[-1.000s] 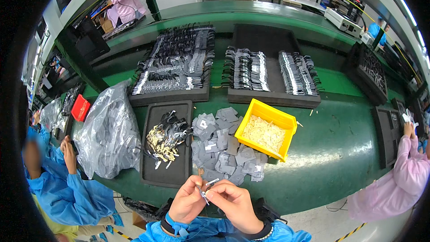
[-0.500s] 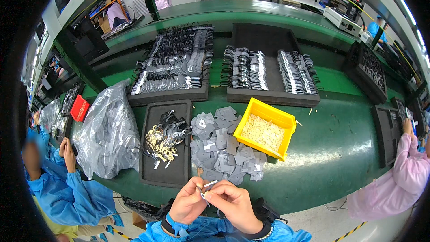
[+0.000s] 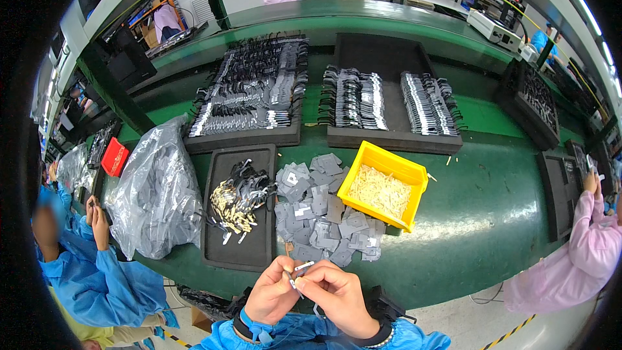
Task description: Assembling small gray plastic components and inserting yellow pins into them at a manufacturing workstation.
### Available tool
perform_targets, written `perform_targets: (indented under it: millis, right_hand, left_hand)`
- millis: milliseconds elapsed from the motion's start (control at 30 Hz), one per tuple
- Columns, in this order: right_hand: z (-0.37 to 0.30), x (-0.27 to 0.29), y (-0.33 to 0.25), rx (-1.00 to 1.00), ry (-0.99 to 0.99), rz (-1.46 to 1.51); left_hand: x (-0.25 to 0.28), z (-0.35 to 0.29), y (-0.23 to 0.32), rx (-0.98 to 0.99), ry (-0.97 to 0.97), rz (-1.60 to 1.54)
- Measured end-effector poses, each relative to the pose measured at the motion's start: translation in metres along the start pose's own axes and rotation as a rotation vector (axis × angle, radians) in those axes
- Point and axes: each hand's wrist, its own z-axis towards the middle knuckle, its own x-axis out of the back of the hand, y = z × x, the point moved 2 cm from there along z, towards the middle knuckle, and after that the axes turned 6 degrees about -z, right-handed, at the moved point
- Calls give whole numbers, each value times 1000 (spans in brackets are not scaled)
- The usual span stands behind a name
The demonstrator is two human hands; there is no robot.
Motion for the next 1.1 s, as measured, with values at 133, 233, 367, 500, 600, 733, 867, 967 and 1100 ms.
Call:
perform_targets:
  millis: [133,233,367,500,600,733,867,967,1100]
  right_hand:
    - [0,0,-1,-11,18,-9]
    - [-1,-1,-1,-4,22,-14]
    - [-1,0,0,3,20,-49]
    - [-2,1,1,31,29,-72]
    - [-3,1,1,41,27,-99]
    - [-2,1,0,54,19,-111]
    - [-3,2,1,52,8,-114]
    - [-3,3,2,54,-3,-140]
    - [-3,3,0,53,-29,-132]
  left_hand:
    - [0,0,0,5,-10,-6]
    - [2,-1,-1,8,-2,-4]
    - [1,-1,-1,1,5,6]
    - [0,-1,-1,0,4,9]
    - [0,-1,-1,-2,-1,15]
    - [-1,-1,0,-5,-6,24]
    - [-2,-1,0,-17,-28,24]
    - [-2,-2,-1,-22,-29,32]
    - [-2,-4,0,-38,-21,60]
